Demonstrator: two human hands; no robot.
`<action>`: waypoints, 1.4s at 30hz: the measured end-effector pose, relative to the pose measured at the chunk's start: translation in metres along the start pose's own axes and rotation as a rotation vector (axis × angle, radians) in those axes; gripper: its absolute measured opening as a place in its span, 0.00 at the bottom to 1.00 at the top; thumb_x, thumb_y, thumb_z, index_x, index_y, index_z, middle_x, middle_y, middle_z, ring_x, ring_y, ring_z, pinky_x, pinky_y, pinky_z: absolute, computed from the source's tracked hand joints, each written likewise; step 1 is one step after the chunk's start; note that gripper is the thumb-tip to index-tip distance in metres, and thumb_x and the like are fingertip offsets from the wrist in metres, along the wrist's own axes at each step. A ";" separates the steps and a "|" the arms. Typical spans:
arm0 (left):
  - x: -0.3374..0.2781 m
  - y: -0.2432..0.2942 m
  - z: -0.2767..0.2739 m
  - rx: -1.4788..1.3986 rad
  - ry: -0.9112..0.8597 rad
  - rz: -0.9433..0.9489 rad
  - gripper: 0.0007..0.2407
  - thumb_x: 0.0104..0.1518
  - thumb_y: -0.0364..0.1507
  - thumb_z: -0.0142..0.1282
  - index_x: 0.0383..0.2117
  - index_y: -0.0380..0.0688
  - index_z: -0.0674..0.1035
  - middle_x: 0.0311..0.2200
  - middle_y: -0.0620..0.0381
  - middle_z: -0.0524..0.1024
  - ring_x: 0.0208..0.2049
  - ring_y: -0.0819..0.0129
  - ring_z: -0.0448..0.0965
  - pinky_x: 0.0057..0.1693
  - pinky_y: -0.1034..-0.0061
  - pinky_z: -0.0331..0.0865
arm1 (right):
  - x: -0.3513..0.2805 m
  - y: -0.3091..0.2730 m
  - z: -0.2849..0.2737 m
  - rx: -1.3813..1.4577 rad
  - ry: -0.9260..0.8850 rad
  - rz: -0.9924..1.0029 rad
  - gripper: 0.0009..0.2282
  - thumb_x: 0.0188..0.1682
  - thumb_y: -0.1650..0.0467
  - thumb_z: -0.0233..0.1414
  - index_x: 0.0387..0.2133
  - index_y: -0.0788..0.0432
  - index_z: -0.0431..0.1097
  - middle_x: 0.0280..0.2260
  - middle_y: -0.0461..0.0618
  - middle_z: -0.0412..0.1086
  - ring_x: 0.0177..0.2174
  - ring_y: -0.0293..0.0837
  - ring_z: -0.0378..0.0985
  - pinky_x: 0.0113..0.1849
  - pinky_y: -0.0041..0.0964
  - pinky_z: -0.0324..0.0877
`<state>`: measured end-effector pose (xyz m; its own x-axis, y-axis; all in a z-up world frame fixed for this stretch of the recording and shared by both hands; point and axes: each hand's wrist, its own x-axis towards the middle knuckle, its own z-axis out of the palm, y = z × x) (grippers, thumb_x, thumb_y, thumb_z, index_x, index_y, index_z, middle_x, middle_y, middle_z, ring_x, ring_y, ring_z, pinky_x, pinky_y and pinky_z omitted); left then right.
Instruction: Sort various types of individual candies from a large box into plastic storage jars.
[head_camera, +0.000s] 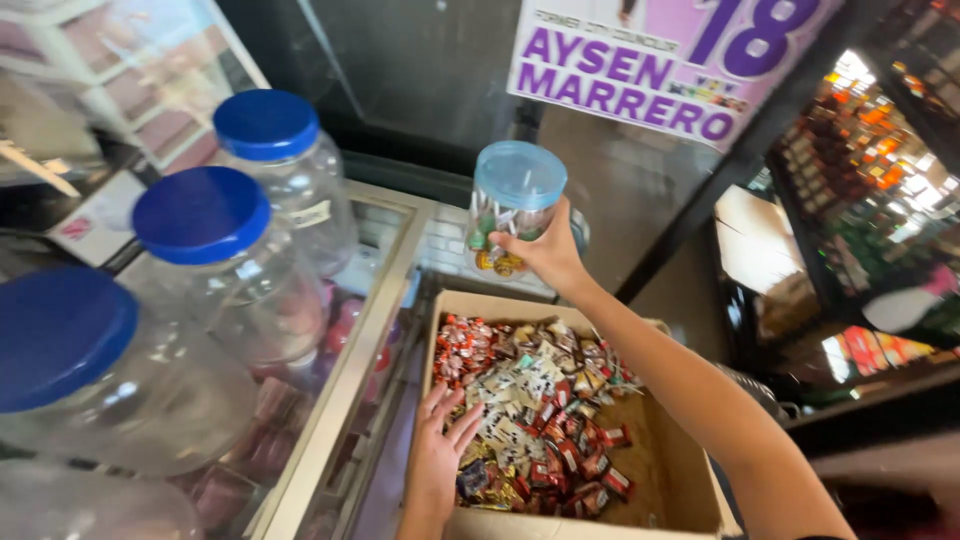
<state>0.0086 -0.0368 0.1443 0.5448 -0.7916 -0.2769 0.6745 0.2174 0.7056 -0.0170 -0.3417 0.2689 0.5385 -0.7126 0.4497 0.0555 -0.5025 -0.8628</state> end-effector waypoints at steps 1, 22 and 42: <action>0.000 -0.002 -0.006 -0.007 0.017 0.020 0.25 0.61 0.39 0.41 0.65 0.44 0.62 0.61 0.45 0.68 0.59 0.50 0.77 0.66 0.60 0.66 | 0.008 -0.006 0.019 0.012 -0.022 -0.009 0.40 0.38 0.65 0.71 0.56 0.67 0.50 0.50 0.56 0.67 0.49 0.44 0.74 0.45 0.36 0.76; 0.084 -0.176 -0.187 -0.152 0.268 -0.311 0.20 0.61 0.34 0.47 0.61 0.55 0.69 0.53 0.55 0.75 0.47 0.53 0.84 0.53 0.61 0.76 | 0.098 0.044 0.196 -0.005 -0.342 0.033 0.49 0.52 0.64 0.59 0.69 0.68 0.21 0.52 0.62 0.63 0.51 0.51 0.69 0.53 0.43 0.66; 0.033 -0.089 -0.052 0.082 -0.009 -0.300 0.19 0.62 0.38 0.46 0.58 0.48 0.73 0.52 0.52 0.74 0.47 0.64 0.81 0.59 0.65 0.71 | 0.002 0.048 0.105 -0.011 -0.415 -0.025 0.15 0.58 0.71 0.48 0.57 0.57 0.67 0.53 0.51 0.70 0.52 0.44 0.73 0.50 0.41 0.72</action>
<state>-0.0075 -0.0529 0.0386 0.3228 -0.8184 -0.4754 0.7620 -0.0732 0.6434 0.0752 -0.3154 0.2044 0.8303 -0.4435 0.3376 0.0654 -0.5240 -0.8492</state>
